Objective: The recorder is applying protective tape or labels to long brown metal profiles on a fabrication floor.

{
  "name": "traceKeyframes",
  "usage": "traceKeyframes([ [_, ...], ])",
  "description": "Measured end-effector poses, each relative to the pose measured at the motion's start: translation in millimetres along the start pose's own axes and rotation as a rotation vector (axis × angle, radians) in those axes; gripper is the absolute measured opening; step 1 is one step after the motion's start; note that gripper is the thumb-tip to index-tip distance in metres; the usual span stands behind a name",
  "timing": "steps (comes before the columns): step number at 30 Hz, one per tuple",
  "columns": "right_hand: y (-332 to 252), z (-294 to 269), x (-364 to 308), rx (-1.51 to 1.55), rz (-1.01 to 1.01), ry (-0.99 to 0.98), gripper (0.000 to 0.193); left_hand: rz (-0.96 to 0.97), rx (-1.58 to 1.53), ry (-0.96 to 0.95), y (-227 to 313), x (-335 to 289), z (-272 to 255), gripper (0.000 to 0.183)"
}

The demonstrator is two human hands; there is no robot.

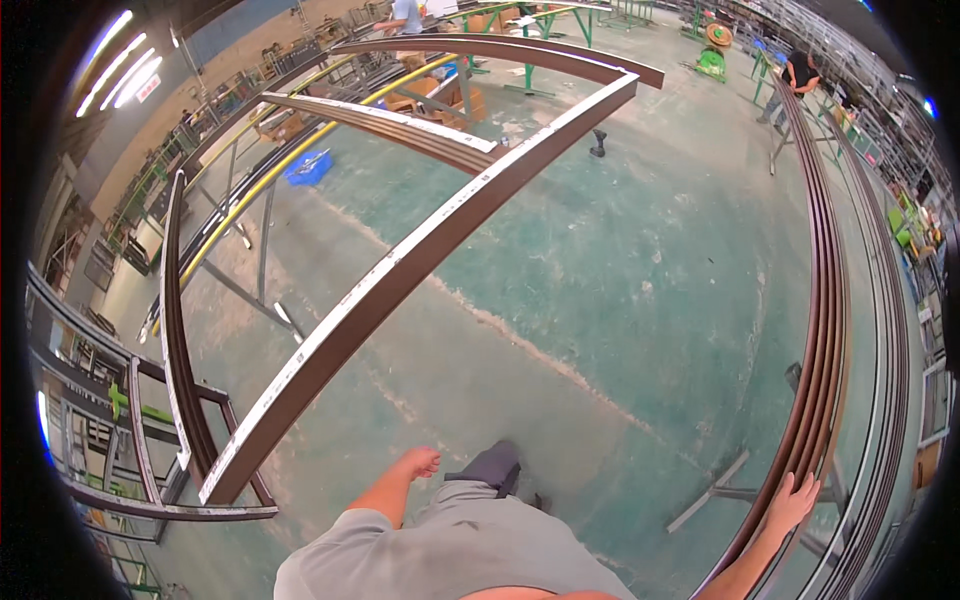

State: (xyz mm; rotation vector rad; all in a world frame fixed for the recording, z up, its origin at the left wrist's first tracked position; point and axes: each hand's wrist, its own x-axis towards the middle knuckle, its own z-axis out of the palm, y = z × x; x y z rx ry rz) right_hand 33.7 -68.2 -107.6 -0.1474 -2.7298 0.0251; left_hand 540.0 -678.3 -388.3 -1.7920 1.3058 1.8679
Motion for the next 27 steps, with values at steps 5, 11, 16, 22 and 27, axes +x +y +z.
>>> traceKeyframes([
  [5, -23.0, 88.2, 59.4, 0.038, 0.108, 0.013, 0.058, -0.163, 0.041, -0.014, 68.3, 58.9, 3.0, 0.023],
  [11, -54.0, 69.4, 50.5, -0.138, 0.237, 0.021, 0.044, -0.105, 0.404, -0.121, 206.5, 119.7, 36.3, 0.026],
  [16, -34.3, 56.6, 80.5, -0.008, 0.540, -0.224, 0.032, 0.034, 0.220, -0.129, 380.0, 211.9, 102.0, 0.019],
  [22, -126.5, -4.7, 243.1, 0.162, 0.525, -0.633, 0.051, 0.176, 0.271, -0.122, 594.9, 233.9, 253.0, 0.016],
  [27, -189.9, 24.6, 432.9, 0.617, 0.231, -0.180, 0.046, 0.280, 0.267, -0.141, 710.3, 244.3, 359.3, 0.016],
])
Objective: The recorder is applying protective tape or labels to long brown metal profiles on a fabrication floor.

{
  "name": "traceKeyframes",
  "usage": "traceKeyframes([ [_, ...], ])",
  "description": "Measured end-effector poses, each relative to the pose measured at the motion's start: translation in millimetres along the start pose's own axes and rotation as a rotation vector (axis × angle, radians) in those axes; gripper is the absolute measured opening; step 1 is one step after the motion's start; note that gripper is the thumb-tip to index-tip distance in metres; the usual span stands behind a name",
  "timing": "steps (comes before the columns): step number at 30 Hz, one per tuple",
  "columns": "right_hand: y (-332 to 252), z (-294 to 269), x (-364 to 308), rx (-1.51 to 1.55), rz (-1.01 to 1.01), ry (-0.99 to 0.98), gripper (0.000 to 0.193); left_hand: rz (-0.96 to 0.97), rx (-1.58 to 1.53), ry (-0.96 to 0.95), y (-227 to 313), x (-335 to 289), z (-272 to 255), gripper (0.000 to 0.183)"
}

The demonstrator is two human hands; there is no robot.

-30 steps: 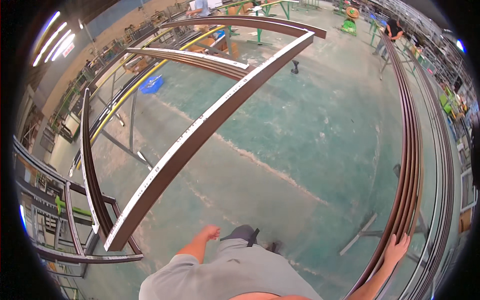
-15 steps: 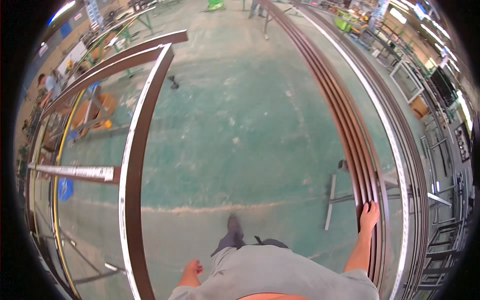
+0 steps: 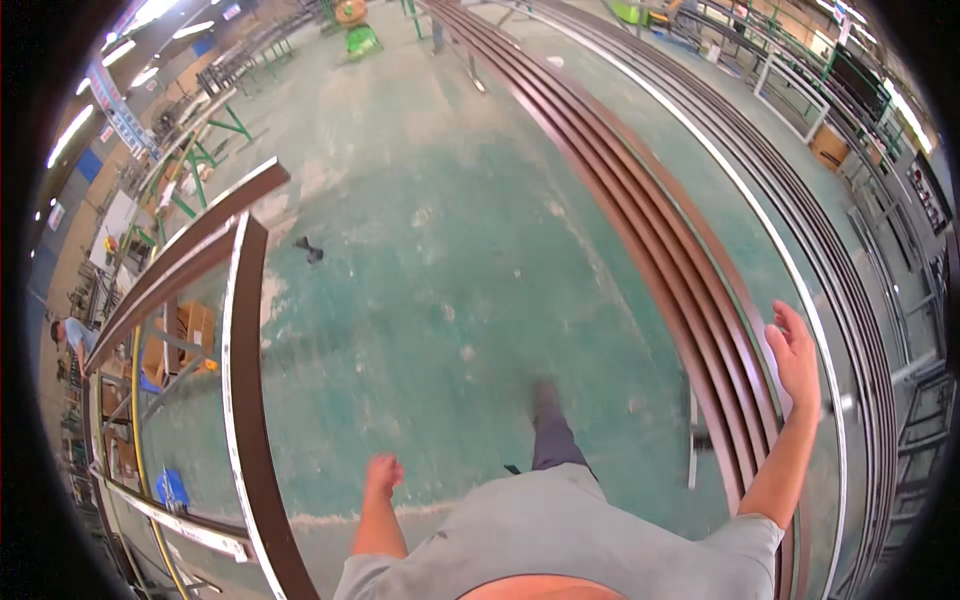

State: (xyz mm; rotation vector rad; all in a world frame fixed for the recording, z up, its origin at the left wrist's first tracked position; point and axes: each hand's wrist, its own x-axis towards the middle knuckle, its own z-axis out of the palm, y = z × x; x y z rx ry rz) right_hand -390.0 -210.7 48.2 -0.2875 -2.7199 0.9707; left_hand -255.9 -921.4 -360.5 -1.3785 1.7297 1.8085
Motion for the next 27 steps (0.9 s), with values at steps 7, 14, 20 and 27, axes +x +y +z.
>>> traceKeyframes([
  [7, -6.2, 146.3, 264.4, -0.183, -0.210, 0.034, 0.068, -0.396, -0.064, -0.176, 35.0, 34.3, 40.5, 0.024],
  [14, -25.0, 277.7, 457.9, -0.234, -0.028, 0.010, 0.072, -0.350, -0.207, 0.202, 107.9, 64.4, 83.2, 0.027],
  [20, -39.9, 359.7, 542.4, -0.317, 0.197, 0.033, 0.071, -0.480, -0.114, 0.084, 183.8, 170.9, 105.8, 0.016],
  [27, -28.1, 384.5, 584.1, -0.603, 0.404, 0.097, 0.065, -0.389, -0.210, 0.037, 398.5, 397.0, 181.4, 0.020],
])
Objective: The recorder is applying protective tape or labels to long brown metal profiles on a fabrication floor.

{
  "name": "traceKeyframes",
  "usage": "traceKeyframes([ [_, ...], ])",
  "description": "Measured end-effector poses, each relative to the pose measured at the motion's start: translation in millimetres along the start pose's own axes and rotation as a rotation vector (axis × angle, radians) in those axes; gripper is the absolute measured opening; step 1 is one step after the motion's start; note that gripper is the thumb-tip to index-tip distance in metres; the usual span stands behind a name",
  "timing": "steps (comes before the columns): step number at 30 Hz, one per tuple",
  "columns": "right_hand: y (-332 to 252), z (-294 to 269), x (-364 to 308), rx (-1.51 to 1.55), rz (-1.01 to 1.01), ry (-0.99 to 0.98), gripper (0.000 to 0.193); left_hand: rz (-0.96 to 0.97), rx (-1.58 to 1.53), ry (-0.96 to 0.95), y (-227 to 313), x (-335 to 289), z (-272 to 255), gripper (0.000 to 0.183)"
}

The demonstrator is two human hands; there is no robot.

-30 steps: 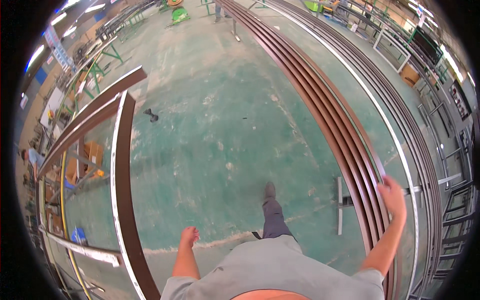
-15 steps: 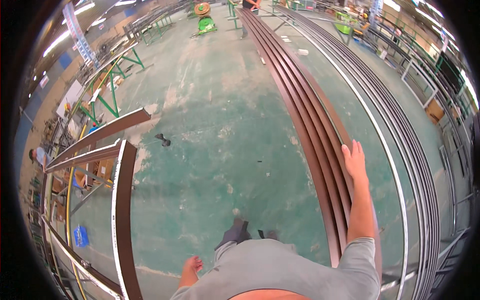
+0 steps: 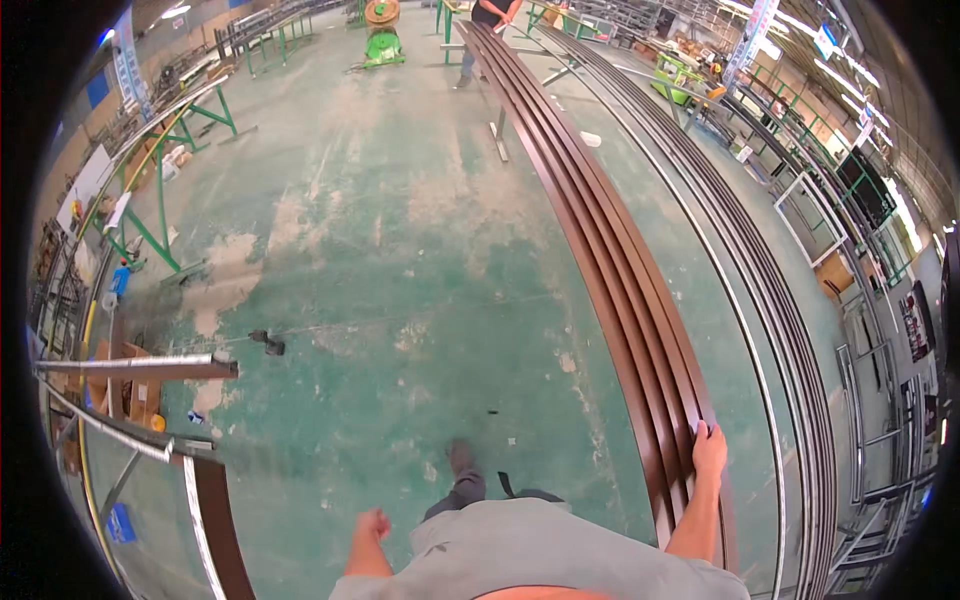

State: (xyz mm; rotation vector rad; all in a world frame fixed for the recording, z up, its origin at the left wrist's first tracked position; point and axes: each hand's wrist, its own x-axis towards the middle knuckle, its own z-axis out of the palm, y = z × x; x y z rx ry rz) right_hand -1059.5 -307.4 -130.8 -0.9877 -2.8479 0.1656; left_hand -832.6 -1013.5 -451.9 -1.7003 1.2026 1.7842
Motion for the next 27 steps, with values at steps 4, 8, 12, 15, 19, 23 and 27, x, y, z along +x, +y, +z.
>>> traceKeyframes([
  [4, -89.1, -31.4, 27.8, -0.108, 0.255, -0.244, 0.069, 0.291, 0.011, -0.084, 178.8, 19.7, 78.2, 0.017],
  [8, -181.1, -22.3, 69.9, -0.027, 0.184, -0.140, 0.069, 0.393, 0.205, -0.217, 324.2, 39.9, 149.2, 0.022],
  [12, -276.3, 19.9, 122.6, -0.026, 0.017, -0.013, 0.065, 0.406, 0.243, -0.186, 395.6, 59.7, 205.3, 0.019],
  [15, -350.5, 50.7, 183.5, -0.041, -0.051, 0.023, 0.065, 0.254, 0.179, -0.241, 423.0, 89.2, 216.6, 0.019],
  [19, -502.0, 61.1, 265.6, 0.011, -0.101, 0.018, 0.063, 0.061, 0.446, -0.173, 423.8, 130.6, 161.0, 0.019],
  [23, -662.7, 64.6, 334.6, 0.107, -0.336, 0.026, 0.062, -0.167, 0.093, 0.164, 471.9, 116.5, 120.4, 0.019],
  [27, -803.6, 76.2, 395.7, 0.082, -0.518, 0.009, 0.061, 0.077, -0.251, 0.265, 571.8, 127.4, 118.7, 0.017],
])
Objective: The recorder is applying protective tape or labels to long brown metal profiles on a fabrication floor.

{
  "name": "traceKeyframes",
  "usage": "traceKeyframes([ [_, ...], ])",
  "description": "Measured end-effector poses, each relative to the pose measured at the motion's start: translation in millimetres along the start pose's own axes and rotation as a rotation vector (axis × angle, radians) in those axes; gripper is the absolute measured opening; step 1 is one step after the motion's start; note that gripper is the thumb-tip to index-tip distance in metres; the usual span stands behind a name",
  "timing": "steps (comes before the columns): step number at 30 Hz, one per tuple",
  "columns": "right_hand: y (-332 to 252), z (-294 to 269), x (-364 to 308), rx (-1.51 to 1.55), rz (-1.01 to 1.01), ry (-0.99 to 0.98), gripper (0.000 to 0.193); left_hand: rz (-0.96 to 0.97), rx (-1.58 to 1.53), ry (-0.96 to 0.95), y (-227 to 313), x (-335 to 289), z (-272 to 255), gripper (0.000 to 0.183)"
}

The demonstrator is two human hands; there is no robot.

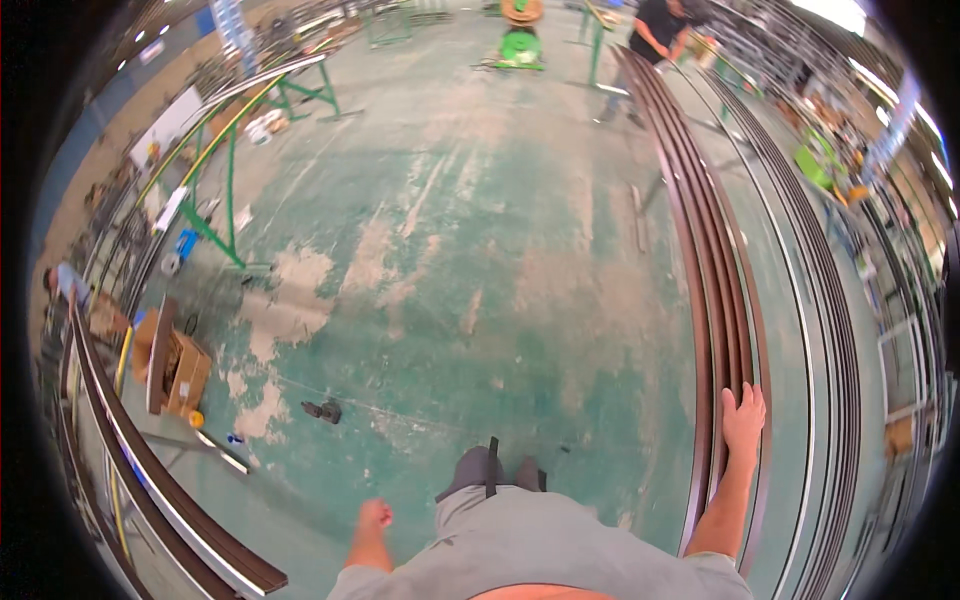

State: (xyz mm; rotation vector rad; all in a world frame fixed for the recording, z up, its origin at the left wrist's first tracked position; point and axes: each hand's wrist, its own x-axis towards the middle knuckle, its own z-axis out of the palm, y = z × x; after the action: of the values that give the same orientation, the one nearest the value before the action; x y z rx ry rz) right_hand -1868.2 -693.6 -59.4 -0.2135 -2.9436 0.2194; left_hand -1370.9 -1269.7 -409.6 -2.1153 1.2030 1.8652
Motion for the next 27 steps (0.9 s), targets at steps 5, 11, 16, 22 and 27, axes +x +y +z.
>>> traceKeyframes([
  [5, -102.7, 32.3, 126.8, 0.013, -0.130, 0.051, 0.060, -0.030, -0.024, -0.141, 87.3, 27.1, 84.5, 0.021],
  [11, -201.2, 96.8, 198.6, -0.096, 0.038, -0.099, 0.062, 0.011, 0.634, -0.509, 190.6, 111.7, 162.4, 0.020],
  [16, -218.8, 120.0, 248.5, -0.037, 0.061, -0.188, 0.067, 0.053, 0.316, -0.391, 395.1, 179.7, 214.5, 0.024],
  [22, -254.5, 129.9, 320.5, -0.109, 0.166, -0.116, 0.061, 0.168, 0.039, -0.113, 650.8, 179.9, 288.7, 0.014],
  [27, -336.8, 126.1, 401.1, -0.115, 0.124, -0.193, 0.061, 0.341, 0.246, -0.211, 728.0, 189.2, 359.9, 0.017],
])
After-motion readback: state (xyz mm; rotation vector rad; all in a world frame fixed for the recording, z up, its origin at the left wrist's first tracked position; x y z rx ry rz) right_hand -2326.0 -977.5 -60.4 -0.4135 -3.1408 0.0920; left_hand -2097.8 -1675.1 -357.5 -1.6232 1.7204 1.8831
